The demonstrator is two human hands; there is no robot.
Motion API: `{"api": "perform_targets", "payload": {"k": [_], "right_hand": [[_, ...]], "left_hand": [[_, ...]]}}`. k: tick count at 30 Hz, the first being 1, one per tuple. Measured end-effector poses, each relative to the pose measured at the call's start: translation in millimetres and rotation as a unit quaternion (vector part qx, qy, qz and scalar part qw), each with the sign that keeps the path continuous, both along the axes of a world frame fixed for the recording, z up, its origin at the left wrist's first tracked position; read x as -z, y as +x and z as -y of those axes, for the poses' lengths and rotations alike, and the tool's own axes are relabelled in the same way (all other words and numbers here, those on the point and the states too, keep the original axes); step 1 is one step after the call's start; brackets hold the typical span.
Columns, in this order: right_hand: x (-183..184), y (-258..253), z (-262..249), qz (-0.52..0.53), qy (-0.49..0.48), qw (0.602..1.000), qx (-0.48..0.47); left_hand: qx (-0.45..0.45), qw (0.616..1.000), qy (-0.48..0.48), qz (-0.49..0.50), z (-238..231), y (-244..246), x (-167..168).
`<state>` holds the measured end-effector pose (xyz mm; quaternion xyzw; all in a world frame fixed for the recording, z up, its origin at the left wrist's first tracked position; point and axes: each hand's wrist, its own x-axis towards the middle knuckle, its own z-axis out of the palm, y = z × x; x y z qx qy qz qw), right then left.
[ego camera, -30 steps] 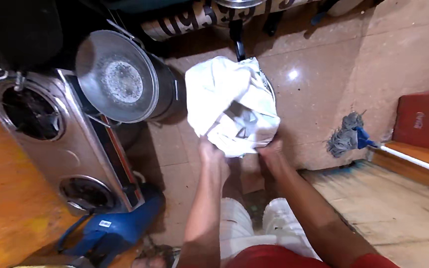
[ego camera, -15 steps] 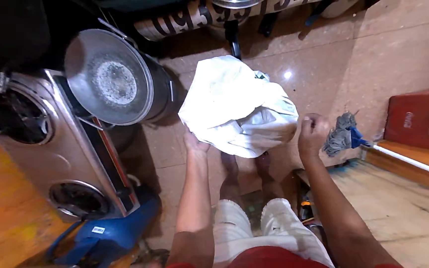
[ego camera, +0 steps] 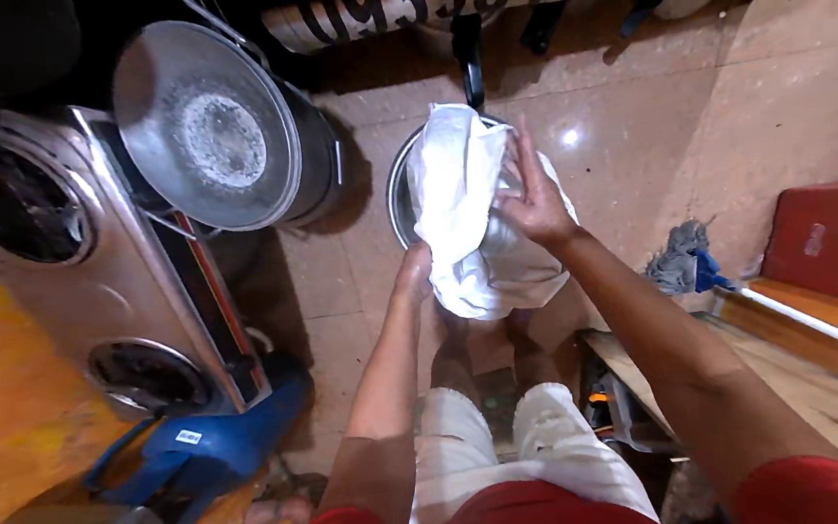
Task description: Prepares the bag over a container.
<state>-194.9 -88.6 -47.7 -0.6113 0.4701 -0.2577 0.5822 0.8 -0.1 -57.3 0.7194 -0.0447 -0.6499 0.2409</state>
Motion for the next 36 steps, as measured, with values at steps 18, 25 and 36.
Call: {"api": "perform_targets", "payload": {"k": [18, 25, 36], "right_hand": [[31.7, -2.5, -3.0, -0.338, -0.032, 0.933, -0.121], [80.1, -21.1, -1.2, -0.390, -0.032, 0.893, -0.222], [92.9, -97.4, 16.8, 0.324, 0.322, 0.802, 0.386]], "left_hand": [[0.053, 0.986, 0.037, -0.151, -1.8, -4.0, 0.1], [-0.010, 0.978, 0.017, -0.210, 29.6, -5.1, 19.1], [-0.298, 0.943, -0.060, -0.134, 9.4, 85.6, 135.2]]}}
